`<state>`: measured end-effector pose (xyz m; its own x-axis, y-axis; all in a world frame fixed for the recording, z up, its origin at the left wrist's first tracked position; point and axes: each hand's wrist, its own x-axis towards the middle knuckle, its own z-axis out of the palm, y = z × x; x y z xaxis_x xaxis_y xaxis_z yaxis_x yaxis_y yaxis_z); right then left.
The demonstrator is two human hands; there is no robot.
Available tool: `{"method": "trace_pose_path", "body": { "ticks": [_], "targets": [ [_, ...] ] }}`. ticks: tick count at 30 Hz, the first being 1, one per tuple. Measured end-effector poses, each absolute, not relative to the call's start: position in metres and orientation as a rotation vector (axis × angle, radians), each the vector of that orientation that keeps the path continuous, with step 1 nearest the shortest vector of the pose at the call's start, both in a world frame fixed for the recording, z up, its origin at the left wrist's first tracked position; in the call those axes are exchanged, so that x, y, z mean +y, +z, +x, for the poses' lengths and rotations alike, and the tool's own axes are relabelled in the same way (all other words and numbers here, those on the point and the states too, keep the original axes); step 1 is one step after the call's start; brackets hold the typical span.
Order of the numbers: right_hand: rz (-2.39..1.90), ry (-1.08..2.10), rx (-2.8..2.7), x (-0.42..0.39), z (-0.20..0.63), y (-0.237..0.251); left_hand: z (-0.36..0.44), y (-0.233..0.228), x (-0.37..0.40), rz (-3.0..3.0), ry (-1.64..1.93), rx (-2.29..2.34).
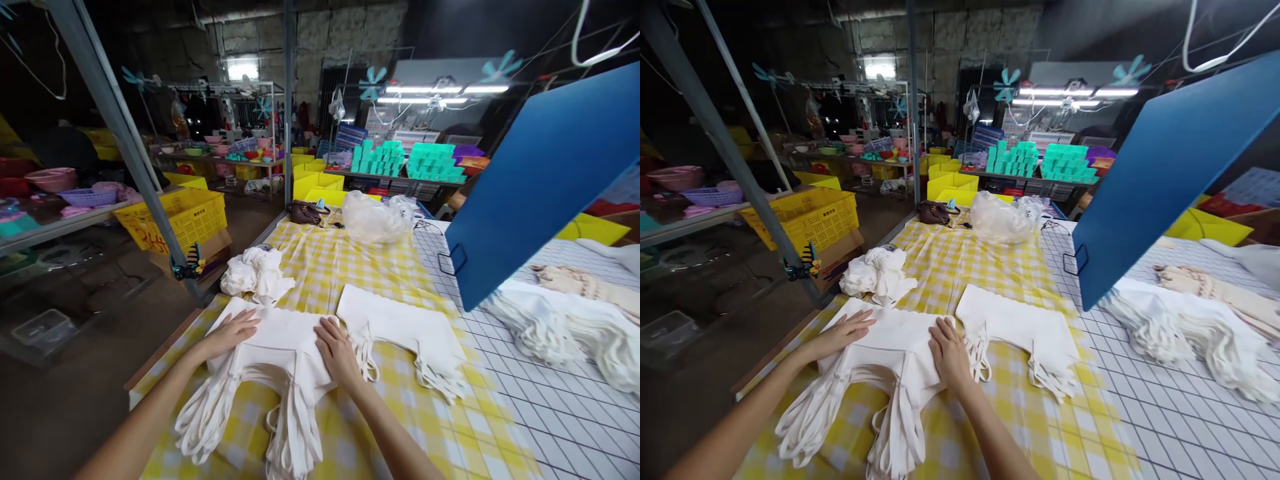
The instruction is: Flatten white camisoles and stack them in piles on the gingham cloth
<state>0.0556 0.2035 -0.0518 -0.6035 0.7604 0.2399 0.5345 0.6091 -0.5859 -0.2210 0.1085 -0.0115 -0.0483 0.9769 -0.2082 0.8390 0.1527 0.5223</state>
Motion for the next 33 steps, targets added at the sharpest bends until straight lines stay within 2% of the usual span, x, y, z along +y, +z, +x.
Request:
{"method": "trace_pose_path", "body": {
  "ticks": [5,12,16,20,24,33],
  "targets": [
    [-1.122,0.645,-1.973,0.213,0.085,-0.055,-0.216,0.005,0.120,1.720,0.505,2.029],
    [-1.522,0.234,-1.615,0.268,0.198,-0.065,-0.161,0.025,0.170,1.788,0.704,2.069],
    [-1.834,0.132,-1.633,0.293,0.246,-0.068,-0.105,0.019,0.222,1.841,0.521,1.996],
    [-1.934,0.100,-1.620,0.309,0.266,-0.070,-0.056,0.008,0.277,1.828,0.256,2.111],
    [-2.034,0.078,-1.575,0.324,0.276,-0.075,-0.030,-0.005,0.318,1.732,0.162,2.232],
    [-1.961,0.034,-1.688,0.333,0.284,-0.087,-0.018,-0.032,0.336,1.808,0.133,2.332]
  ]
}}
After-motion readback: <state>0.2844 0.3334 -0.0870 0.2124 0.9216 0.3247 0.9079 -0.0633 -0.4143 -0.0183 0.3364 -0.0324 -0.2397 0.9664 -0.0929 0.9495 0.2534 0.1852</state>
